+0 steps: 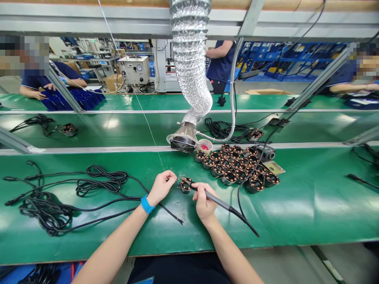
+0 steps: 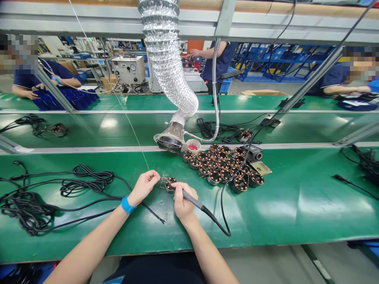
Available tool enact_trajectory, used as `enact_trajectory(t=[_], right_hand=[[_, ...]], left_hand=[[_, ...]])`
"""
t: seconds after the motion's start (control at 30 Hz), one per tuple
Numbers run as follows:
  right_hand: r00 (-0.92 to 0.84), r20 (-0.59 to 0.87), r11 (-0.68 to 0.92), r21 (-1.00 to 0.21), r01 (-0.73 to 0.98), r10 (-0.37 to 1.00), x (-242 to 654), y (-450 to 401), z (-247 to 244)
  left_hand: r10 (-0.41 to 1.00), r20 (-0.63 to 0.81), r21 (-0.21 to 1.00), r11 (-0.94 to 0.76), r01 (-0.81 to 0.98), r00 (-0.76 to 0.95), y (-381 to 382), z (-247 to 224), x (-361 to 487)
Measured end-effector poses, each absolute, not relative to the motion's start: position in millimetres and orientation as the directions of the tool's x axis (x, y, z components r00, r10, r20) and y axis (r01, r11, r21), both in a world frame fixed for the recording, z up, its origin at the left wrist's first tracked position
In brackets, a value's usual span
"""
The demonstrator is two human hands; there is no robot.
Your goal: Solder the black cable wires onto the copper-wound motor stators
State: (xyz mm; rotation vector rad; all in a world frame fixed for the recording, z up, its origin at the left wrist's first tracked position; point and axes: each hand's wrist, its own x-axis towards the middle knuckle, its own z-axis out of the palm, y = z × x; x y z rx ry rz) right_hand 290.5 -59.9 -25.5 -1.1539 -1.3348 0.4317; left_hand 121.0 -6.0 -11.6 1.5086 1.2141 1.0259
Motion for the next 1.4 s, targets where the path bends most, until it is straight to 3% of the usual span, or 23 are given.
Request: enact_trajectory(t=[0.5,0.67,0.93,1.2,1.4], right_hand=[[0.284,0.517,0.425,-0.844,0.328,0.808,290.2,-62.2,-29.6],[0.200,0.575,0.479,-0.792,0.379,0.793,286.4,-58.9,-20.3],[-0.071,0.635,0.577,-0.643,0.504,0.770,273.0,-39.8,-17.5],[-0.075,0.678,0.629,-0.627,0.460,0.731,270.0,-37.7,-23.4],[-0.059,0.673,0.612,-0.628,0.481,0.737,270.8,-39.6,-21.6]], left_hand=[[0.985,0.052,0.972,-0.088,0.220,0.165,-4.8,-13.4,119.9],[0.984,0.058,0.973,-0.094,0.213,0.170,-3.8,-14.3,119.5],[0.965,0.082,0.963,-0.141,0.230,0.248,-10.7,-6.6,118.5],[0.939,0.143,0.896,-0.257,0.362,0.313,-17.6,6.1,112.8],[0.949,0.032,0.940,-0.134,0.312,0.313,-15.2,0.2,113.2]])
